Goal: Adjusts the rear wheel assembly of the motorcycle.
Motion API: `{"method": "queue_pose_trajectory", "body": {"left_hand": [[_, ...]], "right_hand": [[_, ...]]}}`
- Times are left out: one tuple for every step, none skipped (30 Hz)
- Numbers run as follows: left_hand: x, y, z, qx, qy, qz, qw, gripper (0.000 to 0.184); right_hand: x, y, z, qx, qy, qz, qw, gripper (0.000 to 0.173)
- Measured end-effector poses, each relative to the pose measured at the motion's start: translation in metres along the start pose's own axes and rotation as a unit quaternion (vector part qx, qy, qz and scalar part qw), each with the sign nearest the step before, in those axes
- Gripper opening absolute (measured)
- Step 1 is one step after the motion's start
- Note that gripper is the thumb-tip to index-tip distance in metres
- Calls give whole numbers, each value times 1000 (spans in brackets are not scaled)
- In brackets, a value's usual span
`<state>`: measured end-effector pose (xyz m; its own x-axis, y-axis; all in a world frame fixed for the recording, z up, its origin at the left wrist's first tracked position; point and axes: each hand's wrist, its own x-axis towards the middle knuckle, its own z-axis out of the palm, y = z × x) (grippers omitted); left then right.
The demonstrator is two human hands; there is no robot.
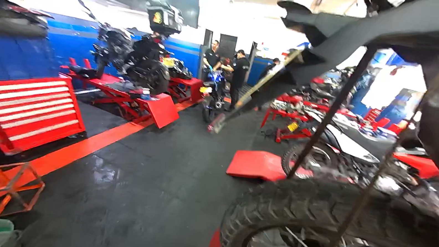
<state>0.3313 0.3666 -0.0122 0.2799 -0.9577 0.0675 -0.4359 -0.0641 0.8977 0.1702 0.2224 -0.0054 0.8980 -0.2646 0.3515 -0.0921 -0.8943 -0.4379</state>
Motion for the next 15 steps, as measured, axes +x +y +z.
{"method": "queue_pose_trajectory", "body": {"left_hand": [[-1, 2, -3, 15, -10, -8, 1000, 38], [-3, 4, -5, 4, -26, -22, 999, 40], [-4, 3, -5, -29, -35, -37, 998, 41], [-6, -1, -3, -75, -31, -57, 995, 41], [-6, -8, 1, -127, -15, -78, 989, 40], [-7, -14, 4, -172, 1, -94, 981, 37], [-9, -18, 5, -207, 8, -103, 973, 34], [-10, -21, 6, -231, 11, -107, 967, 33], [-11, -22, 8, -244, 13, -110, 963, 32], [-12, -22, 9, -251, 13, -114, 961, 32], [-12, -21, 11, -253, 13, -121, 960, 30], [-11, -19, 13, -256, 17, -131, 957, 29], [-10, -17, 15, -259, 19, -143, 955, 28], [-10, -15, 17, -262, 20, -149, 953, 27], [-9, -15, 20, -260, 22, -149, 954, 27]], "right_hand": [[-2, 4, 3, -7, 10, -8, 1000, 34], [-5, 6, 6, -13, 30, -11, 999, 33], [-9, 9, 11, -21, 47, -9, 999, 33], [-12, 9, 12, -23, 48, 1, 999, 33], [-13, 8, 12, -19, 45, 10, 999, 32], [-13, 9, 12, -15, 42, 16, 999, 31], [-12, 9, 12, -12, 39, 20, 999, 30], [-12, 10, 12, -8, 37, 21, 999, 29], [-13, 10, 13, -3, 36, 21, 999, 29], [-14, 10, 13, 1, 35, 22, 999, 28], [-16, 9, 13, 3, 35, 22, 999, 28], [-16, 9, 14, 5, 36, 22, 999, 27], [-17, 9, 14, 4, 39, 18, 999, 27], [-17, 8, 15, 3, 44, 15, 999, 27], [-18, 8, 15, 3, 48, 11, 999, 27]]}}
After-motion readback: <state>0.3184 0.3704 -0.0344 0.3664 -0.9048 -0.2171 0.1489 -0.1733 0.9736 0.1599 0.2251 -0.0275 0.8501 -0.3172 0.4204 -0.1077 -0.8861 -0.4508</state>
